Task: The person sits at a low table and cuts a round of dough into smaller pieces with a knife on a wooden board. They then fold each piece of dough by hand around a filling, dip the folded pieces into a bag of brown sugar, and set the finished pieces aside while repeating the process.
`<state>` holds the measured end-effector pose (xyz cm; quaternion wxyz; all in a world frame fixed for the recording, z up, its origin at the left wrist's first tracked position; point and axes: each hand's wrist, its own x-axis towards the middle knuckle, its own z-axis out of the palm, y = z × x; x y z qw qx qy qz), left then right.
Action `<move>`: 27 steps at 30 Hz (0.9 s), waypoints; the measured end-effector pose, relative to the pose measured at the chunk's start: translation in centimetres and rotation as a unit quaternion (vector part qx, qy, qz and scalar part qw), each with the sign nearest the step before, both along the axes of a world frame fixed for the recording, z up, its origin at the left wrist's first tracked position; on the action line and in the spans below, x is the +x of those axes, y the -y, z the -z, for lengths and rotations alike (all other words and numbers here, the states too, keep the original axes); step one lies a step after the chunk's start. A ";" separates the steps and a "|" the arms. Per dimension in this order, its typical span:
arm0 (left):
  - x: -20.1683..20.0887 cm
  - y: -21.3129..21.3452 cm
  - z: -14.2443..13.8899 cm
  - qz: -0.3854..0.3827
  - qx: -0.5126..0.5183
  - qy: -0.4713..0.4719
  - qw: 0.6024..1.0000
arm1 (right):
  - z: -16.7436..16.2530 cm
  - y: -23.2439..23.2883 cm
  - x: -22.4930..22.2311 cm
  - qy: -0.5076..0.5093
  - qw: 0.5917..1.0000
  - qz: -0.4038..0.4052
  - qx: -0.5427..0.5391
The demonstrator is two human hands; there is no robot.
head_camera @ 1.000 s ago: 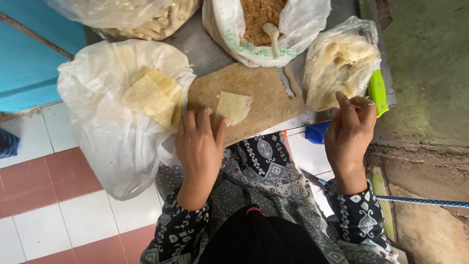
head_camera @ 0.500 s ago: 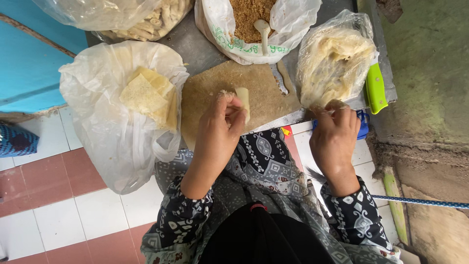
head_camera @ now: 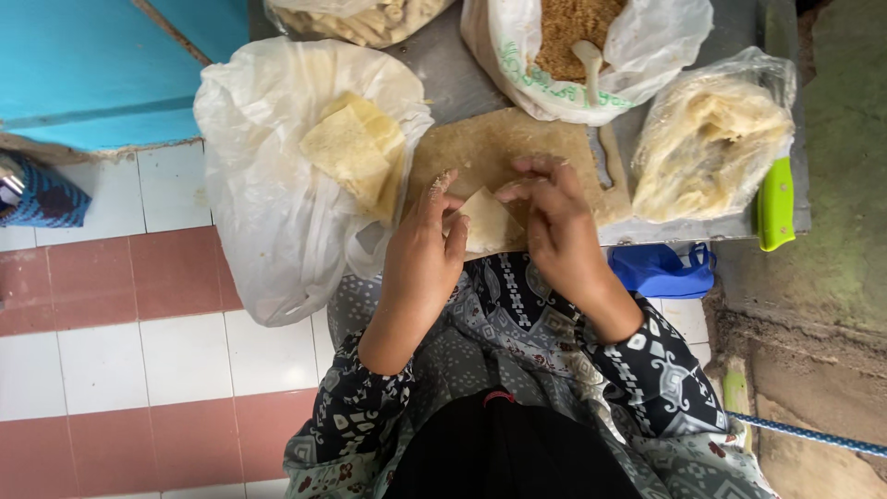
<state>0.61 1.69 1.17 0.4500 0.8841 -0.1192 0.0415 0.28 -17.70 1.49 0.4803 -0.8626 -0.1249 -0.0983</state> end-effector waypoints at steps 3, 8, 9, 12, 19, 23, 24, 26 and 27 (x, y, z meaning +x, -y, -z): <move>-0.1 -0.4 -0.1 -0.024 0.015 0.001 1.000 | 0.7 -1.1 0.3 0.015 0.996 -0.022 -0.086; -0.3 -0.6 0.0 -0.029 0.022 -0.008 0.999 | 0.3 -1.0 -0.5 0.046 0.933 -0.021 -0.356; -0.3 -0.6 0.1 -0.030 0.036 -0.010 0.999 | -0.2 -0.6 -0.7 0.040 0.916 -0.024 -0.399; -0.3 -0.4 0.1 -0.036 0.070 0.002 0.997 | -1.5 0.2 -1.1 0.030 0.895 -0.012 -0.445; -0.4 -0.4 -0.2 -0.042 0.098 0.012 0.994 | -1.6 -0.5 -1.1 0.029 0.874 -0.058 -0.482; -0.3 -0.5 -0.3 -0.030 0.090 0.029 0.995 | -2.3 0.6 -0.2 0.090 0.907 0.019 -0.410; -0.3 -0.5 -0.4 -0.022 0.084 0.035 0.996 | -2.7 1.1 0.2 0.089 0.930 0.051 -0.352; -0.2 -0.3 -0.4 -0.012 0.084 0.053 0.995 | -3.2 1.8 1.2 0.113 0.948 0.105 -0.279; -0.1 -0.1 -0.4 -0.006 0.084 0.061 0.995 | -3.3 2.1 1.9 0.138 0.946 0.125 -0.266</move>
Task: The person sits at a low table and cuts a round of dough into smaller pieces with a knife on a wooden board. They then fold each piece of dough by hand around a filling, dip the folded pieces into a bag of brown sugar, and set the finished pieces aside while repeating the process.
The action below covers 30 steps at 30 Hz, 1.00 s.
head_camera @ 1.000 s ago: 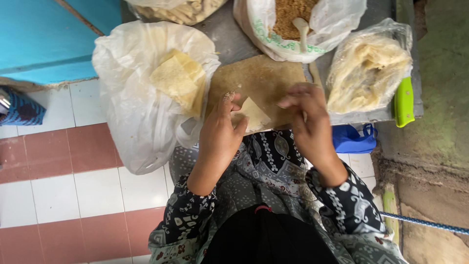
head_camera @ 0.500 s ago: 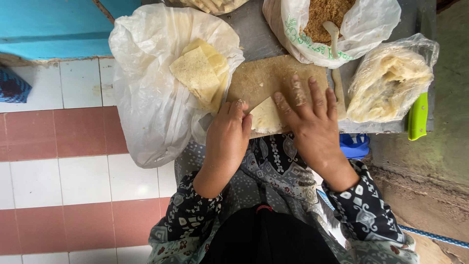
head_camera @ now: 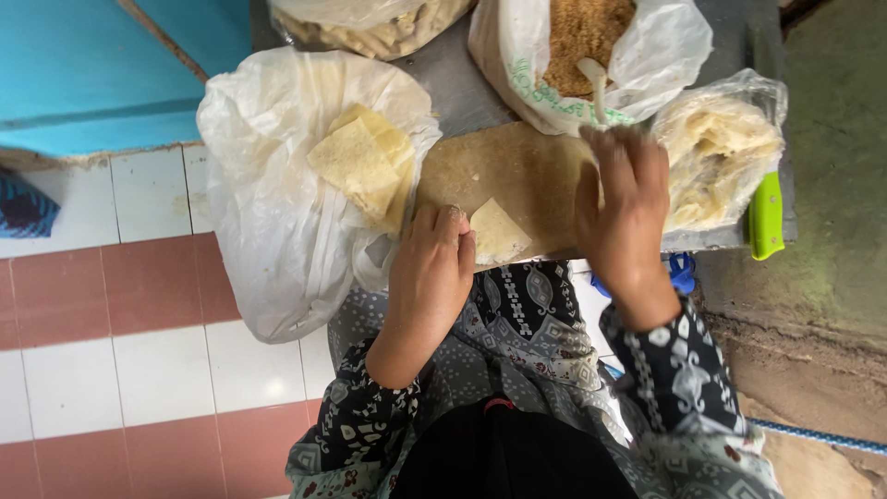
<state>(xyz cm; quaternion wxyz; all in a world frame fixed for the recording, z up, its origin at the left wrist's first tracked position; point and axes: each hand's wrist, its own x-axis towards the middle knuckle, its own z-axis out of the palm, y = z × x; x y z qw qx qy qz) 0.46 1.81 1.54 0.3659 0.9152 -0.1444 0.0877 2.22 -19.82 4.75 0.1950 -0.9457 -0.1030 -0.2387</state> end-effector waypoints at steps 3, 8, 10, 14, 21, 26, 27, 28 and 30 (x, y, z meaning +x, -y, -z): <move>0.2 0.2 0.1 0.012 -0.040 -0.044 0.998 | 0.3 1.1 2.3 0.035 0.999 0.014 -0.036; 0.3 -0.5 0.9 0.013 -0.091 -0.066 0.994 | 1.4 3.7 5.7 0.017 1.000 -0.006 0.007; 0.1 -0.6 1.2 0.015 -0.107 -0.053 0.993 | 1.6 4.8 7.3 -0.003 0.999 -0.003 0.040; -0.1 -0.9 1.4 -0.001 -0.115 -0.091 0.989 | 1.1 6.8 8.8 0.047 0.997 -0.049 0.035; 0.0 -1.2 1.0 -0.031 -0.109 -0.148 0.983 | 1.1 6.9 9.2 -0.003 0.989 -0.051 0.140; -0.1 -1.1 0.5 -0.042 -0.053 -0.129 0.989 | 2.4 6.3 10.7 -0.049 0.958 -0.043 0.279; 0.0 -1.1 0.4 -0.045 -0.045 -0.135 0.989 | 2.5 6.5 10.9 -0.049 0.950 -0.047 0.306; 0.0 -1.1 0.3 -0.039 -0.053 -0.130 0.989 | 2.7 6.7 10.9 -0.048 0.941 -0.051 0.332; 0.0 -1.2 0.0 -0.026 -0.066 -0.120 0.990 | 2.9 7.2 10.7 -0.044 0.925 -0.036 0.376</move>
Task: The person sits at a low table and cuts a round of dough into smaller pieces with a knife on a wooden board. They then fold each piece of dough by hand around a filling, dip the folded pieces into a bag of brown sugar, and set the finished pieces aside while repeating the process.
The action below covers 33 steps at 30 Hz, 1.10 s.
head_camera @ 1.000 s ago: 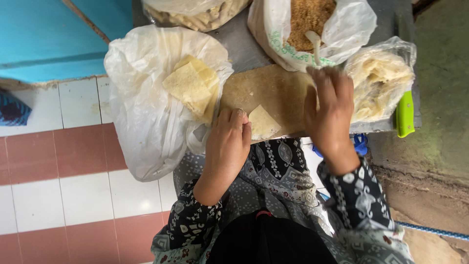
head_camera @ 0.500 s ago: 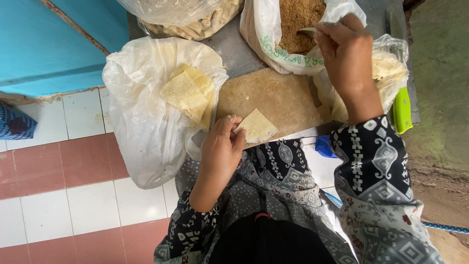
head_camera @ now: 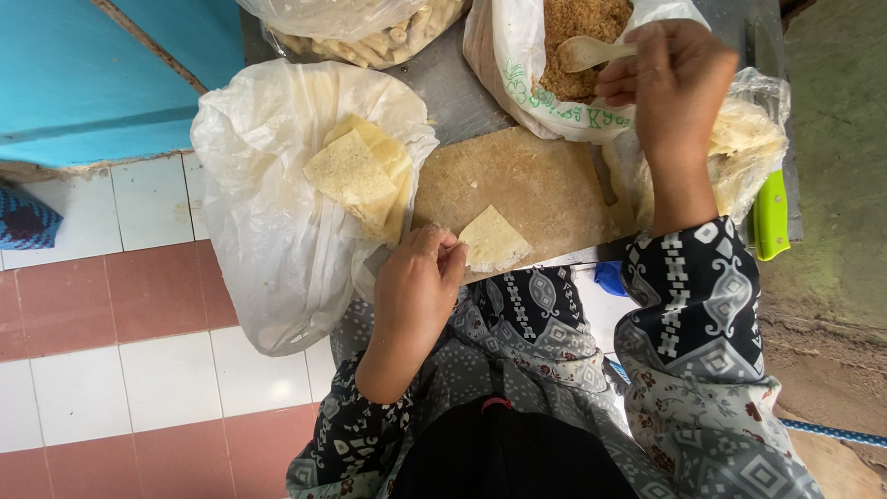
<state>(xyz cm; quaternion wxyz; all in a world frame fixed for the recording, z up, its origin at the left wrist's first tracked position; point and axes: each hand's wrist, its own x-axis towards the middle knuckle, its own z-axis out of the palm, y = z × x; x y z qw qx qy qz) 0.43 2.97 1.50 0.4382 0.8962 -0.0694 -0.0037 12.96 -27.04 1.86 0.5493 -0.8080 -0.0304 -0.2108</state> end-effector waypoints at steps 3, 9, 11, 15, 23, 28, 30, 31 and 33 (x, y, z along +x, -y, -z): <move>0.0 0.1 -0.1 0.018 0.033 0.039 0.998 | 0.2 0.7 -0.6 0.014 0.999 0.007 0.034; 0.2 0.3 0.0 0.014 0.017 0.042 0.999 | 0.6 1.2 -1.3 0.004 0.999 0.008 0.039; 0.4 0.5 -0.2 0.023 0.026 0.031 0.999 | 0.7 1.3 -1.3 0.009 1.000 0.013 0.024; 1.1 1.9 -1.1 0.074 -0.005 0.079 0.994 | 1.0 1.2 -1.3 0.003 0.999 0.018 0.041; 3.2 5.1 -1.3 0.066 -0.290 -0.032 0.954 | 0.9 0.5 -1.1 -0.013 0.991 0.017 0.129; 3.1 3.1 1.5 -0.021 -0.284 -0.120 0.951 | 0.6 1.1 -2.2 -0.043 0.979 0.015 0.200; 2.4 2.4 2.3 -0.033 -0.268 -0.119 0.955 | 0.9 1.0 -2.3 -0.029 0.986 0.023 0.165; 2.2 2.2 2.6 -0.033 -0.256 -0.115 0.959 | 1.1 0.9 -2.2 -0.020 0.989 0.029 0.146; 1.8 2.0 2.8 -0.030 -0.230 -0.108 0.967 | 1.6 0.5 -1.8 0.016 0.998 0.029 0.049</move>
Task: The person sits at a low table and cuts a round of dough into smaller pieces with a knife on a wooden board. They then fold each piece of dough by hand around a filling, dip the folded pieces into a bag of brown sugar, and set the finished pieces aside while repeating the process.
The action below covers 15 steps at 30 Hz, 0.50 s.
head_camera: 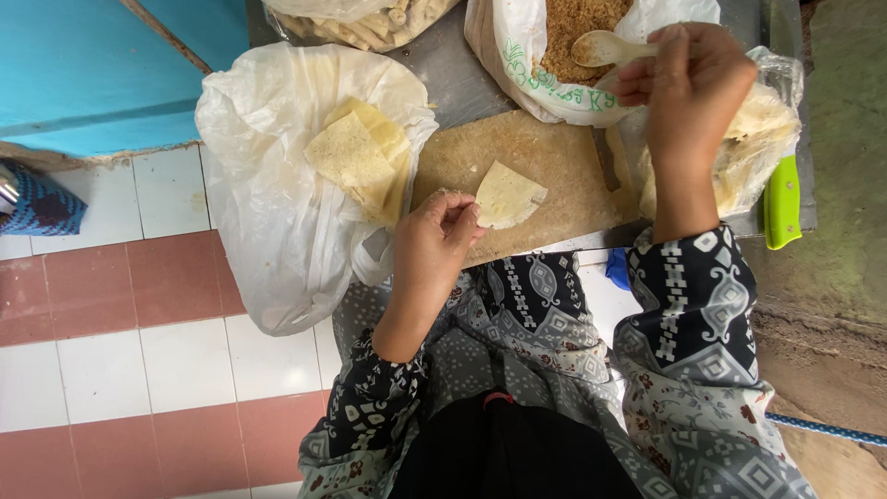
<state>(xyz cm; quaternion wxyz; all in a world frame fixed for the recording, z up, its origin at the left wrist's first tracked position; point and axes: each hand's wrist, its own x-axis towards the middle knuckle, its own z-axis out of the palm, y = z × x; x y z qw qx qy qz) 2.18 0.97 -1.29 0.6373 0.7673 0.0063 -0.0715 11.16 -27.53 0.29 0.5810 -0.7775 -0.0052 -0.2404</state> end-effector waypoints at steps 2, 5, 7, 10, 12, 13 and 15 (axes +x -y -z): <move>-0.3 -0.1 -0.1 -0.001 0.009 0.004 1.000 | 0.3 -0.3 0.5 0.018 0.999 -0.013 -0.035; -0.4 0.0 -0.3 -0.006 0.007 0.011 1.000 | 0.3 -0.2 0.8 0.004 0.999 -0.039 0.014; -0.4 0.0 -0.4 -0.011 0.009 0.026 1.000 | 0.0 0.1 0.7 -0.020 0.998 -0.019 0.050; -0.5 0.0 -0.4 -0.011 0.021 0.053 0.998 | -0.6 0.6 -0.2 -0.017 0.995 -0.005 0.093; -0.6 0.1 -0.5 -0.014 0.019 0.069 0.997 | -1.1 0.8 -0.9 -0.026 0.993 0.000 0.114; -0.7 0.2 -0.6 -0.015 0.023 0.066 0.997 | -1.4 0.8 -1.3 -0.031 0.992 0.003 0.125; -0.7 0.3 -0.7 -0.021 0.031 0.060 0.997 | -2.0 0.7 -2.3 -0.042 0.988 -0.003 0.145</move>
